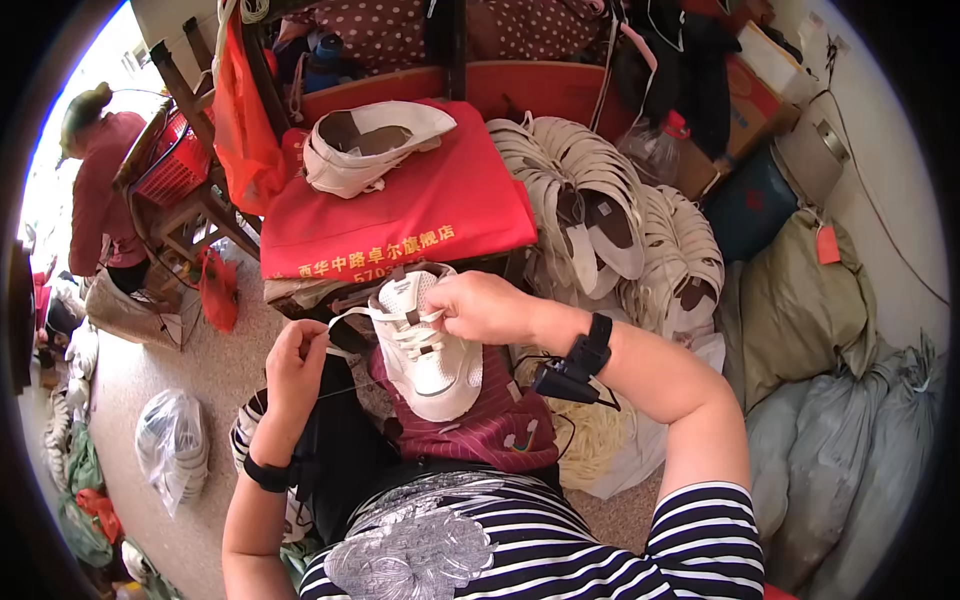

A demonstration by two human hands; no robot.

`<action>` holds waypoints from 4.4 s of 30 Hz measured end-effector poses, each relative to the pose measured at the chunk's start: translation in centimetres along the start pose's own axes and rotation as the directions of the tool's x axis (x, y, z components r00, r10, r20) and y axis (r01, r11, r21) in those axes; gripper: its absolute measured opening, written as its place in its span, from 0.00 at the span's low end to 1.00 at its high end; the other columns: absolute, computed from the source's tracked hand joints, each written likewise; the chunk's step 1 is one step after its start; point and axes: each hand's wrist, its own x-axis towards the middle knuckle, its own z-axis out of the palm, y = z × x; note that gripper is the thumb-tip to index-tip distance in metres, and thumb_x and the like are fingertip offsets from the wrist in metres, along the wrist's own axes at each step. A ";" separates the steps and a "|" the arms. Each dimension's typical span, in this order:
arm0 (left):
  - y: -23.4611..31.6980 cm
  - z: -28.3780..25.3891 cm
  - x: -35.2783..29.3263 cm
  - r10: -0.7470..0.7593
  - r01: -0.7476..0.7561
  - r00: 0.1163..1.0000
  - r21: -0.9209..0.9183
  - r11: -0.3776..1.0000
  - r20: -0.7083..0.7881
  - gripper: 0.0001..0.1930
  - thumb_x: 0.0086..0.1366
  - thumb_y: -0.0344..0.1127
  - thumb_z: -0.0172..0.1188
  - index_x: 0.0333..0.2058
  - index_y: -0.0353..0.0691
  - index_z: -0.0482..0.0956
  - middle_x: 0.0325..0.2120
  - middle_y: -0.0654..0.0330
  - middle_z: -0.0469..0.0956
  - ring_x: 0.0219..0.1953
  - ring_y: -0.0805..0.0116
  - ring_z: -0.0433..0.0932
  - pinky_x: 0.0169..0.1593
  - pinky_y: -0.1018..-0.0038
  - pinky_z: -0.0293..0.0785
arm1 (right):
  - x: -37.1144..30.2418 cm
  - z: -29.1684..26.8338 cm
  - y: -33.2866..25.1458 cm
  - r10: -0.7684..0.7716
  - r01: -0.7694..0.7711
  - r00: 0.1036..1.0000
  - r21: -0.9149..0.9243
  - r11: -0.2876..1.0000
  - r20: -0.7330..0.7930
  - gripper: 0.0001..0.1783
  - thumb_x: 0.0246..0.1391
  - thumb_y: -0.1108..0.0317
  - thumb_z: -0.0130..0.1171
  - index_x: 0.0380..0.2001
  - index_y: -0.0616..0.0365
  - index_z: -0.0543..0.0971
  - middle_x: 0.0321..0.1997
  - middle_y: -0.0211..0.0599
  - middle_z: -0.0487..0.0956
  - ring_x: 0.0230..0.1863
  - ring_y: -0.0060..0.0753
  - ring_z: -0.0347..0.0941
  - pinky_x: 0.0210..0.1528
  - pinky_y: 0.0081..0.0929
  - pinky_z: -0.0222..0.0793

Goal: Insert and thread laces through the eyelets of a shoe upper.

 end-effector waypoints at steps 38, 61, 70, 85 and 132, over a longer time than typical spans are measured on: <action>1.4 6.3 0.6 -0.165 0.265 0.959 -0.517 0.814 0.232 0.08 0.62 0.28 0.65 0.34 0.35 0.73 0.24 0.66 0.73 0.23 0.82 0.68 0.26 0.81 0.66 | 0.6 0.3 -1.5 0.148 -0.189 0.939 -0.107 0.976 -0.310 0.15 0.51 0.57 0.64 0.34 0.57 0.78 0.33 0.45 0.81 0.34 0.49 0.79 0.39 0.42 0.73; -4.2 -3.1 2.6 0.225 -0.154 0.973 0.577 0.802 -0.053 0.06 0.68 0.32 0.55 0.39 0.40 0.80 0.27 0.57 0.81 0.30 0.56 0.80 0.36 0.64 0.73 | -6.8 0.1 8.6 0.004 -0.022 0.968 -0.069 0.997 -0.251 0.10 0.59 0.62 0.58 0.36 0.56 0.83 0.21 0.30 0.75 0.23 0.36 0.72 0.31 0.31 0.71; -7.9 -7.5 1.4 -0.583 0.183 0.786 -0.978 -0.097 0.205 0.11 0.71 0.28 0.52 0.50 0.36 0.71 0.39 0.58 0.77 0.34 0.75 0.73 0.39 0.77 0.71 | -10.9 1.2 13.2 0.860 -0.131 0.444 0.932 0.339 -0.251 0.13 0.66 0.67 0.47 0.44 0.64 0.75 0.40 0.47 0.82 0.36 0.40 0.81 0.40 0.32 0.79; -4.6 -5.5 0.3 -0.357 0.196 0.913 -0.556 0.808 -0.196 0.15 0.73 0.31 0.49 0.56 0.39 0.64 0.34 0.60 0.83 0.21 0.84 0.67 0.24 0.87 0.65 | -11.6 -0.2 7.2 0.690 -0.007 0.350 0.735 0.678 -0.634 0.15 0.65 0.68 0.50 0.53 0.57 0.70 0.28 0.26 0.77 0.19 0.10 0.55 0.18 0.13 0.48; 7.0 1.8 7.9 0.078 -0.319 0.702 0.215 0.923 0.708 0.13 0.59 0.28 0.60 0.43 0.34 0.72 0.24 0.51 0.81 0.30 0.57 0.84 0.34 0.66 0.77 | 3.4 -3.8 0.1 -0.235 0.313 0.947 -0.480 0.819 0.217 0.08 0.50 0.69 0.58 0.34 0.57 0.74 0.40 0.41 0.73 0.41 0.47 0.76 0.39 0.43 0.73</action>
